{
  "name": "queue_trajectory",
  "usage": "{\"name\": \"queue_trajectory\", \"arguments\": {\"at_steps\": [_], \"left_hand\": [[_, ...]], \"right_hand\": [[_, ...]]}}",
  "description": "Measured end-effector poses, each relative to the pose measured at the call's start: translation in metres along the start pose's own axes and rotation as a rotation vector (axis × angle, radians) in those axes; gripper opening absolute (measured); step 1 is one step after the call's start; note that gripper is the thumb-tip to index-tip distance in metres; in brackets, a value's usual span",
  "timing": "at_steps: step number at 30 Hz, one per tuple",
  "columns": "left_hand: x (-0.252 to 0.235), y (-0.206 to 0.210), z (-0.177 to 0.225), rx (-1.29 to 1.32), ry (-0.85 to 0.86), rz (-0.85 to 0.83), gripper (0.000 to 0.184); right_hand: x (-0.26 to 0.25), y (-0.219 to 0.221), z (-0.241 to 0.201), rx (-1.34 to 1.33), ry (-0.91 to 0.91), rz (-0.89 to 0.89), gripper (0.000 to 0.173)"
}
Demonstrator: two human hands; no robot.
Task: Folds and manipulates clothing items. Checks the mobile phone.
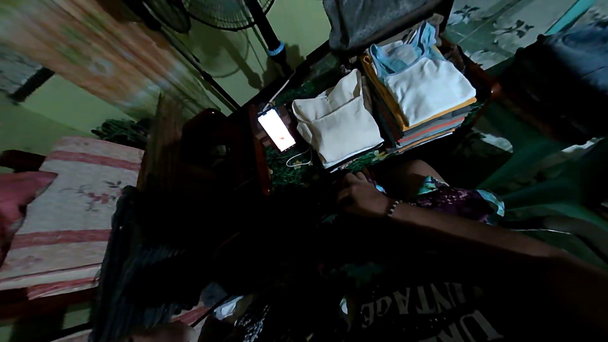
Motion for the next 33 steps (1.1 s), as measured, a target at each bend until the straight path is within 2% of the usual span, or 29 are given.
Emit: {"name": "queue_trajectory", "arguments": {"at_steps": [2,4,5,7,8,11,15,18,20,23,28,33], "left_hand": [[0.000,-0.003,-0.006,-0.295,-0.032,0.136,0.038],[0.003,0.006,-0.019,-0.779,-0.189,0.192,0.017],[0.005,0.011,-0.030,-1.054,-0.327,0.115,0.016],[0.007,0.017,-0.065,-1.392,-0.608,-0.201,0.031],[0.010,0.020,-0.084,-1.419,-0.661,-0.343,0.035],[0.016,0.051,-0.131,-1.300,-0.606,-0.579,0.049],[0.018,0.134,-0.167,-1.330,-0.511,-0.734,0.044],[0.019,0.188,-0.194,-1.369,-0.371,-0.845,0.044],[0.018,0.210,-0.214,-1.380,-0.327,-0.845,0.044],[0.015,0.222,-0.236,-1.428,-0.323,-0.750,0.041],[0.013,0.221,-0.240,-1.450,-0.336,-0.590,0.035],[0.012,0.219,-0.241,-1.425,-0.396,-0.575,0.036]], "right_hand": [[0.002,0.000,0.000,-0.021,-0.034,0.008,0.013],[0.004,-0.003,0.002,-0.092,-0.104,0.060,0.015],[0.007,-0.007,0.003,-0.153,-0.147,0.098,0.015],[0.017,-0.016,0.008,-0.271,-0.185,0.168,0.018],[0.023,-0.021,0.013,-0.307,-0.164,0.191,0.021],[0.041,-0.029,0.031,-0.309,-0.050,0.277,0.024],[0.058,-0.018,0.050,-0.328,0.138,0.189,0.031],[0.059,-0.009,0.047,-0.319,0.204,0.079,0.038],[0.056,-0.006,0.042,-0.287,0.224,0.039,0.038],[0.053,-0.003,0.039,-0.280,0.260,0.019,0.034],[0.048,-0.002,0.042,-0.336,0.305,0.034,0.030],[0.040,0.000,0.036,-0.386,0.266,0.036,0.027]]}}
Point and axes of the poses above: each hand's wrist, its own x-axis away from the middle knuckle, its own y-axis out of the palm, z = x × y, the point moved 6 cm from there along -x, towards the middle knuckle, and after that the axes turned 10 degrees about -y, right-handed, at the moved point
